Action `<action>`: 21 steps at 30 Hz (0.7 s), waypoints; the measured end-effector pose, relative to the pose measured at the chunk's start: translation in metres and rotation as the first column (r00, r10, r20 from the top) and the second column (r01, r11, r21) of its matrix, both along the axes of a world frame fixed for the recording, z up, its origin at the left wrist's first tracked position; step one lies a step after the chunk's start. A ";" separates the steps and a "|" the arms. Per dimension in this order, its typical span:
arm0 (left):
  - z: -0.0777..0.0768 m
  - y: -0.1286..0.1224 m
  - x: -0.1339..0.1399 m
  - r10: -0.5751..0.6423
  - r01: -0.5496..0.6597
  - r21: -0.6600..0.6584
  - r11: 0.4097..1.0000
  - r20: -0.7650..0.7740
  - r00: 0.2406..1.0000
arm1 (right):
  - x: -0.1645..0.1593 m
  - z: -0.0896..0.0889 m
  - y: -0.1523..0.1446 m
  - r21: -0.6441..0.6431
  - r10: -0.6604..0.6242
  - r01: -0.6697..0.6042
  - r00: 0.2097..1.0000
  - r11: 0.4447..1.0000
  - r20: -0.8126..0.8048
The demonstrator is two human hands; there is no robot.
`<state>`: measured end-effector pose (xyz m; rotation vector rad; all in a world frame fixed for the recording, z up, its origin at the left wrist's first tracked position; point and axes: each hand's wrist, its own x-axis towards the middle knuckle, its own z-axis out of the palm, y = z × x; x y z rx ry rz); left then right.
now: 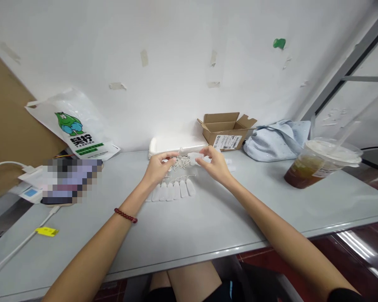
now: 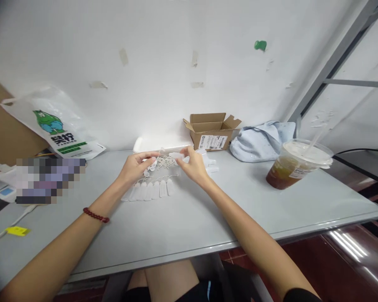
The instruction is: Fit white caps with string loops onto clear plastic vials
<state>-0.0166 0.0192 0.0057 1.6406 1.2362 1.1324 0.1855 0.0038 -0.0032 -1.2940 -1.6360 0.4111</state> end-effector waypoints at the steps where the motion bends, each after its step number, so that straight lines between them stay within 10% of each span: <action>1: 0.002 -0.002 -0.001 0.008 -0.007 -0.017 1.000 0.075 0.997 | 0.000 -0.001 0.001 -0.012 0.014 -0.014 0.999 1.000 -0.033; 21: 0.006 -0.011 0.000 -0.002 0.039 -0.179 0.983 0.203 0.979 | -0.005 0.002 -0.005 -0.179 0.202 -0.250 0.947 0.952 -0.249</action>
